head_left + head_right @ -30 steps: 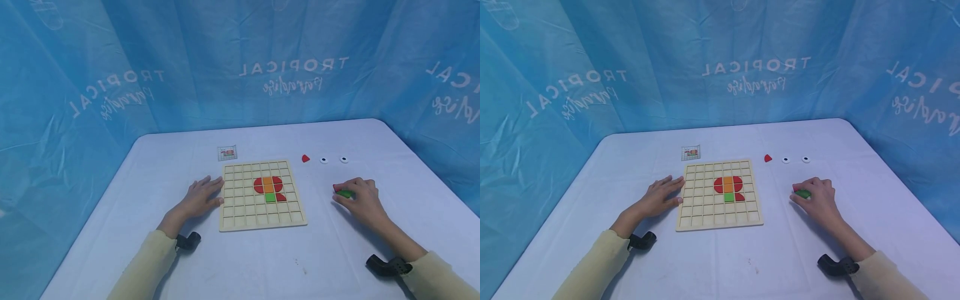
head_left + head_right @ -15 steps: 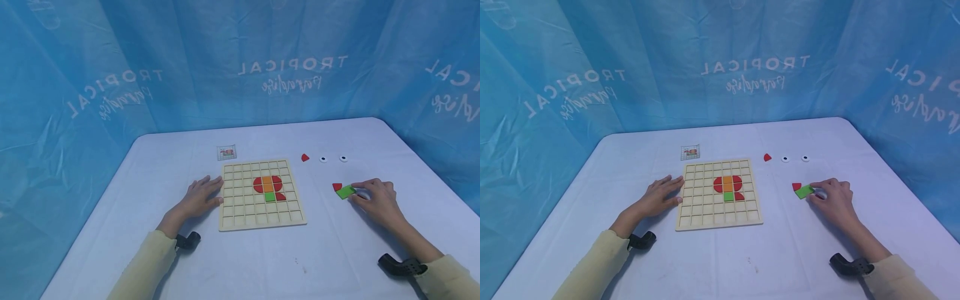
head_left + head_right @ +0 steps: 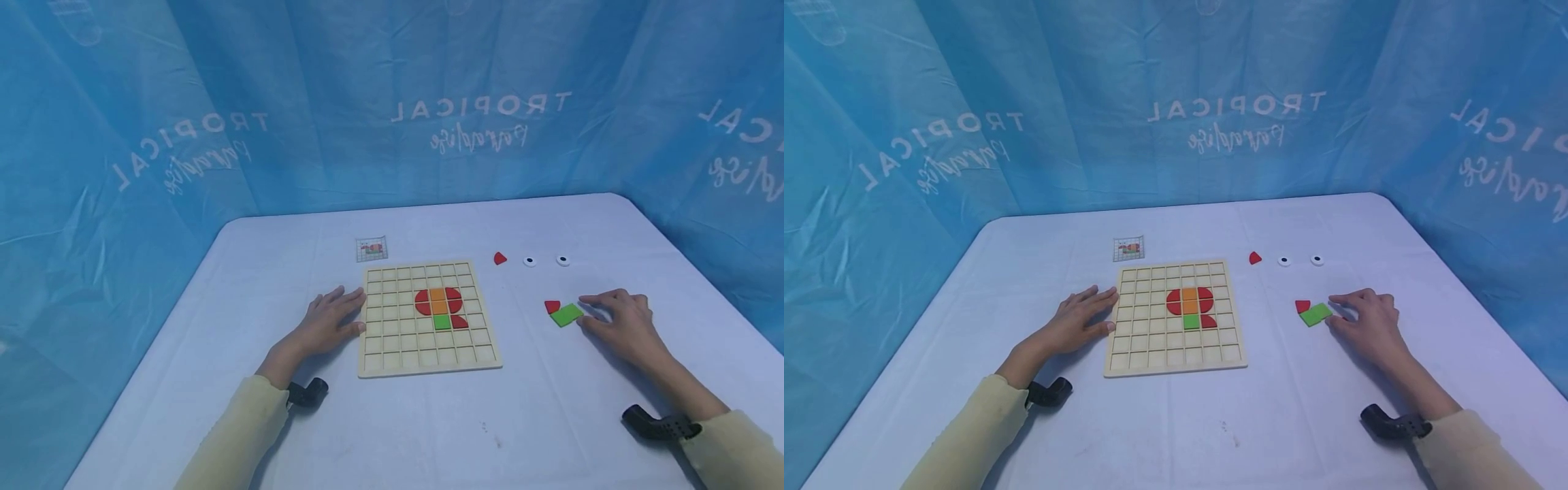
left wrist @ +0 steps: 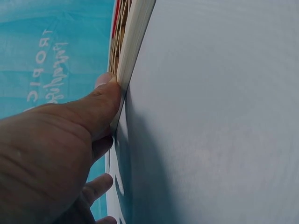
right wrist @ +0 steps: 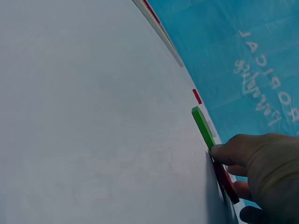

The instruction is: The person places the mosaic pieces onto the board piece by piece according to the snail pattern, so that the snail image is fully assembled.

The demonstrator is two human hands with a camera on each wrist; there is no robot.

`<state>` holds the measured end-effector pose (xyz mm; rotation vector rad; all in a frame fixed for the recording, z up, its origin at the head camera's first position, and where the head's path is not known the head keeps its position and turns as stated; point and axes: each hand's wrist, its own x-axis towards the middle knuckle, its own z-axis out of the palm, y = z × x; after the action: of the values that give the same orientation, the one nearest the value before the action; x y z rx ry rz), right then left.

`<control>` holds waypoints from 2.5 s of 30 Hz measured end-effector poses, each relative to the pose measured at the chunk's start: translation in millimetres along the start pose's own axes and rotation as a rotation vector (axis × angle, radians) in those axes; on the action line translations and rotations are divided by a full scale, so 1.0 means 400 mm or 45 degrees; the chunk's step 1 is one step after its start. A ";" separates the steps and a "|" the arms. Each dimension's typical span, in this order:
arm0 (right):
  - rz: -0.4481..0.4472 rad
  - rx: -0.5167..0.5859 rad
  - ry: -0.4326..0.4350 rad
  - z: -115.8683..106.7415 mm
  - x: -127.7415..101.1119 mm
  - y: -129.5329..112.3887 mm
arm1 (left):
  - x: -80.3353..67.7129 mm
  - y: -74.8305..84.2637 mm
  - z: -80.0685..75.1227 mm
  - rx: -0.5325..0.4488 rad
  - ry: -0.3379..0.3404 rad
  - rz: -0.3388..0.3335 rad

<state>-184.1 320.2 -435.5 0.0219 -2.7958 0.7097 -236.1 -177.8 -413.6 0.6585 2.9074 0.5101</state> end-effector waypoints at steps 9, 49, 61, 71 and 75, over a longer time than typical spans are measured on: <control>-0.022 0.007 -0.079 0.011 0.023 -0.007 | -0.001 0.005 -0.002 0.013 -0.005 -0.014; -0.333 0.253 -0.008 0.100 0.036 -0.245 | -0.004 0.009 -0.009 0.013 -0.020 -0.008; -0.431 0.306 -0.062 0.208 0.043 -0.399 | -0.006 0.008 -0.006 0.022 -0.040 -0.027; -0.543 0.189 -0.036 0.261 0.050 -0.456 | -0.007 0.011 -0.008 0.014 -0.028 -0.013; -0.564 0.147 -0.027 0.268 0.053 -0.469 | -0.008 0.013 -0.010 0.012 -0.023 -0.015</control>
<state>-216.2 105.3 -433.5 0.6488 -2.6223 0.7519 -232.0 -176.0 -407.8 0.6432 2.8968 0.4865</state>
